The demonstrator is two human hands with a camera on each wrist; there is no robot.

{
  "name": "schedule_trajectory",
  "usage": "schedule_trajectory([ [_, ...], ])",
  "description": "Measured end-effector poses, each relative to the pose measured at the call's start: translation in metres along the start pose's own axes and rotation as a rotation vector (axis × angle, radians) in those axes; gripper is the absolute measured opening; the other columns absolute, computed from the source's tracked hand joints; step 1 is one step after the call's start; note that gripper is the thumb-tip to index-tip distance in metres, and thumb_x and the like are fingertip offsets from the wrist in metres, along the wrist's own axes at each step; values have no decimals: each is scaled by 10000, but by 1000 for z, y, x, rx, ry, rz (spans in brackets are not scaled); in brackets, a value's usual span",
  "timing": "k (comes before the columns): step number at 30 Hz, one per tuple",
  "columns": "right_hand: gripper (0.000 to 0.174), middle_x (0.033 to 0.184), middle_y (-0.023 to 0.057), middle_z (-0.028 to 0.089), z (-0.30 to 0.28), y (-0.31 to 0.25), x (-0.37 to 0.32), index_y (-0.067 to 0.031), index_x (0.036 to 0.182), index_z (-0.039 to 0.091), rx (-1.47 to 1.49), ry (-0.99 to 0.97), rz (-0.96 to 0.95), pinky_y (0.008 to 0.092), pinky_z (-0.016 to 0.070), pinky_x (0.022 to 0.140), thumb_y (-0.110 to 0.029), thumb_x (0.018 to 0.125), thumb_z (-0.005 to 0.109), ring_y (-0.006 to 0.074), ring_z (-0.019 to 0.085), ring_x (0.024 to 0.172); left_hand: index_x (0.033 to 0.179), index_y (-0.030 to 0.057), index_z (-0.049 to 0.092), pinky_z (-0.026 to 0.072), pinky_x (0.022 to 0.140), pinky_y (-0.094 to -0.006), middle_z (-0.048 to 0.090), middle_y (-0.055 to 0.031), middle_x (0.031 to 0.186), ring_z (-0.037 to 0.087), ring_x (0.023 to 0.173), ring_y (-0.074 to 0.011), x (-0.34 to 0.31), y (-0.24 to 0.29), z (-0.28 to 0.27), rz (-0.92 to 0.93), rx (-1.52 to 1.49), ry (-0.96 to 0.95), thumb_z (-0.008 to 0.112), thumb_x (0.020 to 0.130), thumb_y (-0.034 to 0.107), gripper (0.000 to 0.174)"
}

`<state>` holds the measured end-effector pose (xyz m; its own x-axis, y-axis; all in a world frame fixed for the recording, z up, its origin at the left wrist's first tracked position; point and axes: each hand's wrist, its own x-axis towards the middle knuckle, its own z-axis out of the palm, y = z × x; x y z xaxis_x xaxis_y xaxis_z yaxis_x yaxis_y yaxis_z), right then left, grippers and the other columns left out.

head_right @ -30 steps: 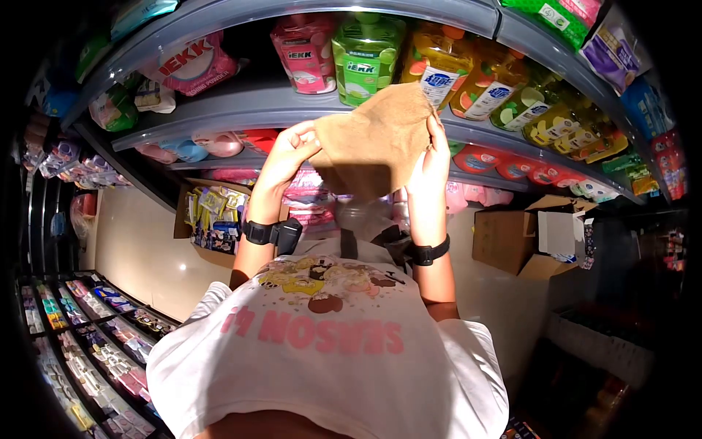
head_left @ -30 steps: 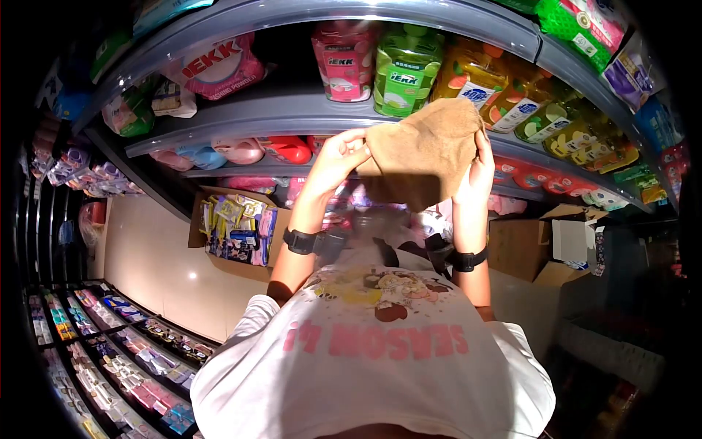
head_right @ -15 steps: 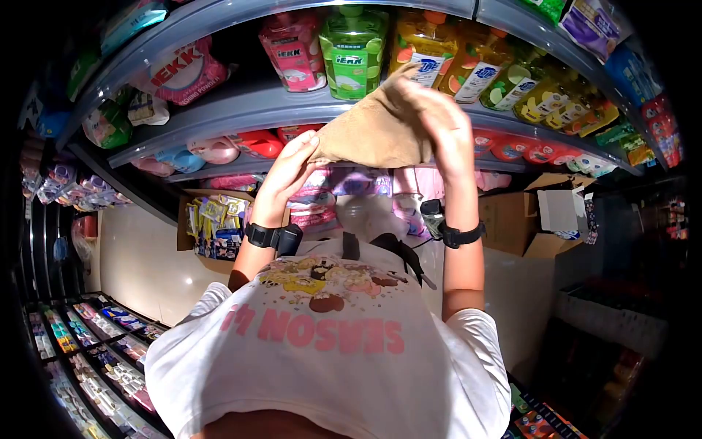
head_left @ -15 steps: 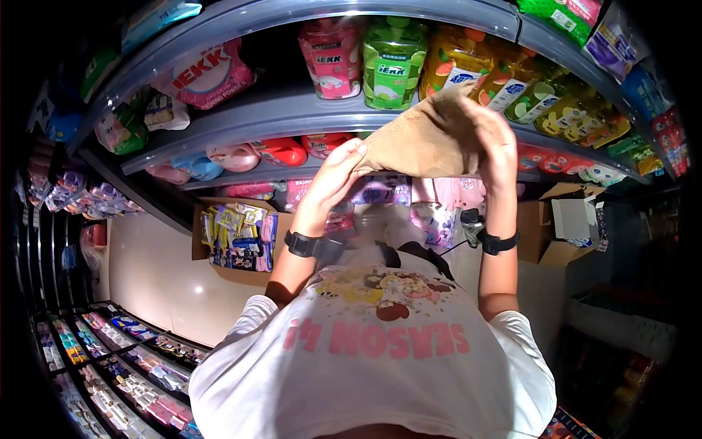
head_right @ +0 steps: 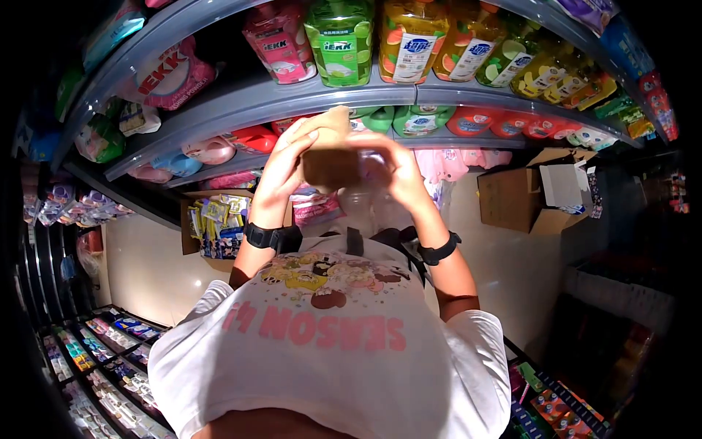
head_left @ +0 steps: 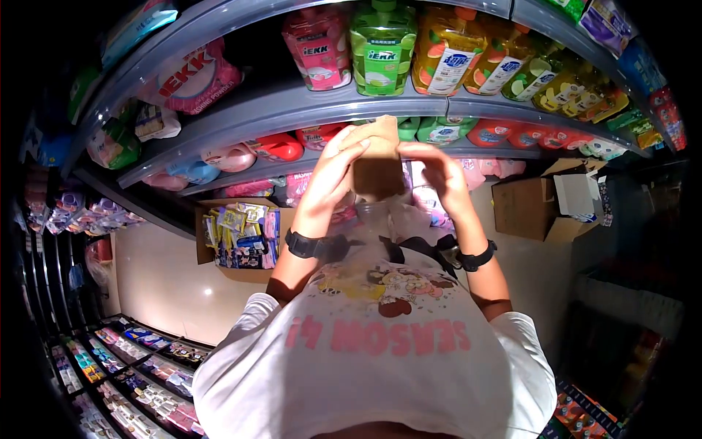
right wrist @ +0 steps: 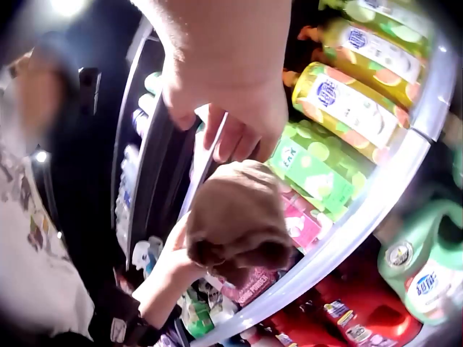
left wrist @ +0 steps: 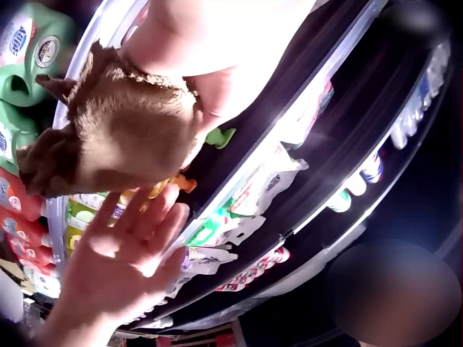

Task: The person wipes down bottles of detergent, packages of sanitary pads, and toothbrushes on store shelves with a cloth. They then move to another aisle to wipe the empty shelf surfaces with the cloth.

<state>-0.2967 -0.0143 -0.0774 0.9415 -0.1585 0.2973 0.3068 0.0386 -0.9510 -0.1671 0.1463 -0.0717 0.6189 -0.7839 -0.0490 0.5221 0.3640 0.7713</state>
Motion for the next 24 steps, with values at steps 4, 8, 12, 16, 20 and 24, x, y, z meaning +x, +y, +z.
schedule_trajectory([
  [4,563,1267,137,472,-17,37,11,-4,1294,380,246,163,292,343,326,972,-430,926,362,204,449,1155,1104,23,482,398,903,-291,544,-67,1074,514,1022,-155,-5,22,18,78,-10,-48,471,902,120,225],
  [8,882,1357,150,367,-6,42,15,-9,1364,244,968,95,563,404,272,1023,-702,818,229,284,369,1235,1007,15,500,393,835,-237,543,-33,979,501,929,-94,14,20,18,188,182,-52,468,900,97,139],
  [12,881,1361,165,355,-13,64,19,-19,1370,236,1190,-102,214,409,271,1028,-701,813,262,287,365,1240,977,17,496,378,784,-212,524,4,904,465,858,-61,26,20,14,289,446,59,459,901,77,104],
  [16,724,1317,148,413,-7,56,13,-30,1350,276,873,111,306,410,337,994,-553,862,390,267,427,1194,961,6,527,406,755,-214,555,-12,850,502,829,-69,39,25,25,450,962,35,498,869,56,108],
  [20,535,1197,114,515,-12,47,16,-30,1290,350,819,111,344,363,450,884,-313,870,526,238,540,1052,932,-17,585,460,709,-251,629,-129,808,594,778,-112,51,26,49,478,1267,-1,585,779,87,185],
  [24,528,1187,124,522,-32,48,9,-30,1269,402,909,287,492,378,429,913,-254,828,587,235,541,1044,968,-7,592,464,689,-284,597,-138,838,601,752,-213,75,20,62,616,1354,-17,642,691,112,306],
])
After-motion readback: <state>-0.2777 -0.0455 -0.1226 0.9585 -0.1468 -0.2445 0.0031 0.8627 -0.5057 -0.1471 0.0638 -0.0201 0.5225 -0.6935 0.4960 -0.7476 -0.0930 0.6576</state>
